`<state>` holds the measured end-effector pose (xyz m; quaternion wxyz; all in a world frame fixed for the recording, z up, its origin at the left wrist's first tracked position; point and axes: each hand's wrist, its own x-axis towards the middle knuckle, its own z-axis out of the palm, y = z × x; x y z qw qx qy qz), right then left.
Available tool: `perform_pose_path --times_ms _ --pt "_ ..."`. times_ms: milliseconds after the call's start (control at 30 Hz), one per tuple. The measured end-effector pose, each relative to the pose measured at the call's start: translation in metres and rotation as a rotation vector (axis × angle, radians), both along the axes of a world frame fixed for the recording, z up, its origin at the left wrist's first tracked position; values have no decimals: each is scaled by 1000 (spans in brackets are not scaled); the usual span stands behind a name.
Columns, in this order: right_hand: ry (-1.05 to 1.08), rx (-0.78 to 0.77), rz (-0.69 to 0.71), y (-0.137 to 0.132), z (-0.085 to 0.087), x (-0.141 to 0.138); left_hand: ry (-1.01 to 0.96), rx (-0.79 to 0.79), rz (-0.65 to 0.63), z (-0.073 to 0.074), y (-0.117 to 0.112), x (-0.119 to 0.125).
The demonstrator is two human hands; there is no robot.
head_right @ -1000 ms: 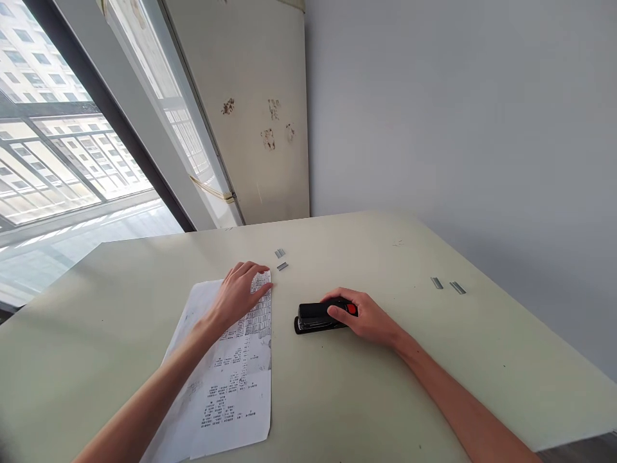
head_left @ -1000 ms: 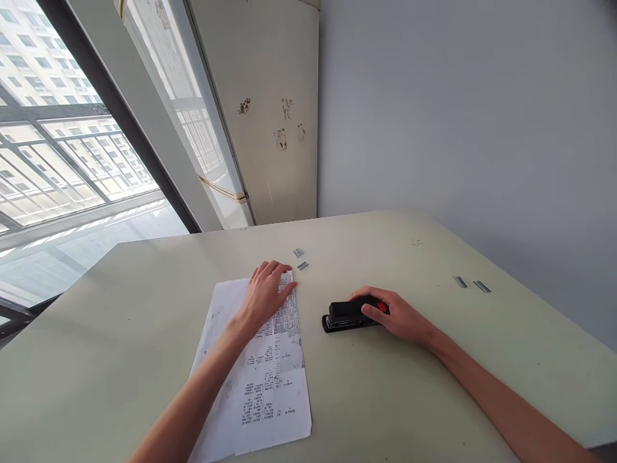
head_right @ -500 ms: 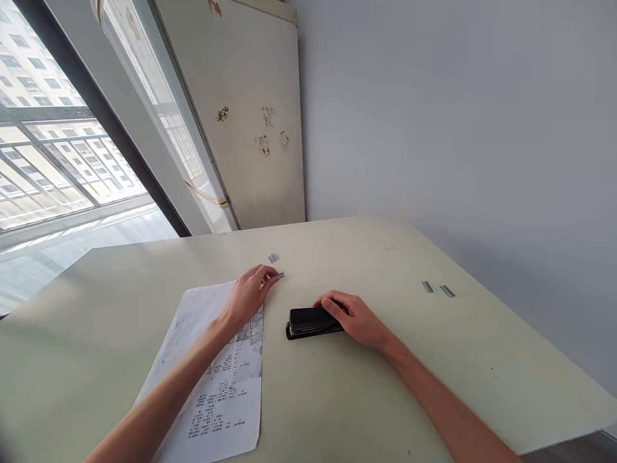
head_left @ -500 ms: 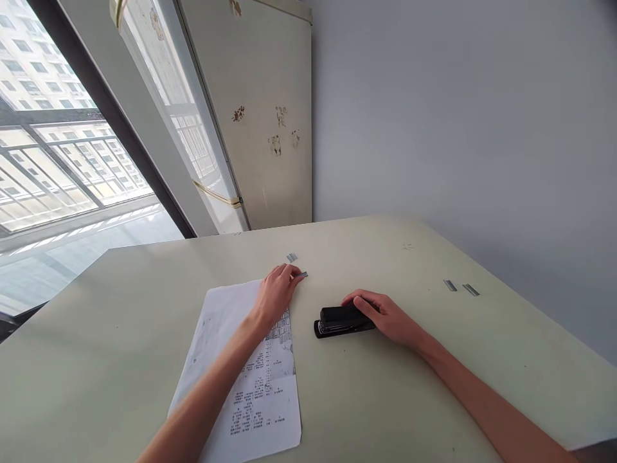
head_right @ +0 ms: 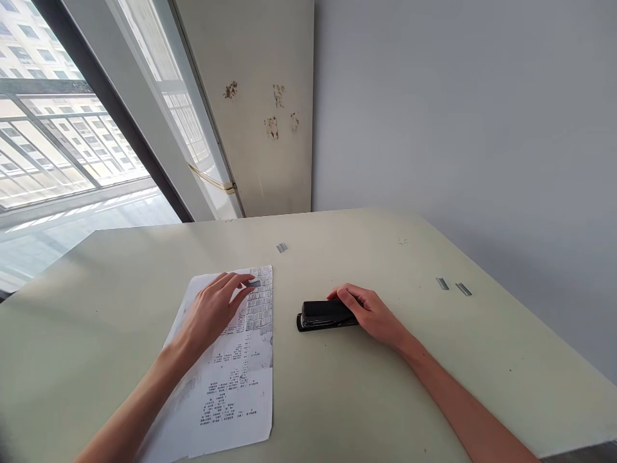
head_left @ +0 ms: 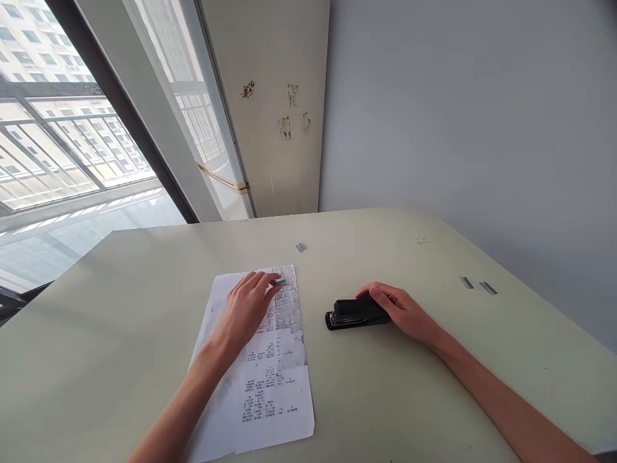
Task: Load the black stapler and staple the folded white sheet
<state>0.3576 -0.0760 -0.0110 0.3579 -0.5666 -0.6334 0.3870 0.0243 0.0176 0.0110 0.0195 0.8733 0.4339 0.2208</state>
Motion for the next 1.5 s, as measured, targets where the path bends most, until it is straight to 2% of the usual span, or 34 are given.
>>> perform_pose_path --times_ms 167,333,433,600,733,833,1000,1100,1300,1500 --pt "4 -34 -18 -1 1 -2 30 -40 96 1 35 -3" --pt "180 -68 -66 1 0 -4 23 -38 118 -9 70 10" --pt "239 -75 -75 2 -2 -3 32 -24 107 -16 81 18" --pt "206 -69 -58 5 -2 -1 55 -6 94 -20 86 24" --pt "186 -40 -53 5 -3 1 37 -2 105 -14 72 23" --pt "239 -41 -62 6 -5 3 -14 -8 72 -6 45 24" --pt "290 -68 -75 5 -8 6 -147 -176 -146 3 -14 34" --pt "287 -71 -85 3 -6 6 -149 -268 -227 1 -36 43" --pt "211 -43 -97 3 -7 3 -122 -302 -246 -5 -50 62" --pt "190 2 -111 4 -10 2 -120 -285 -199 -6 -54 76"
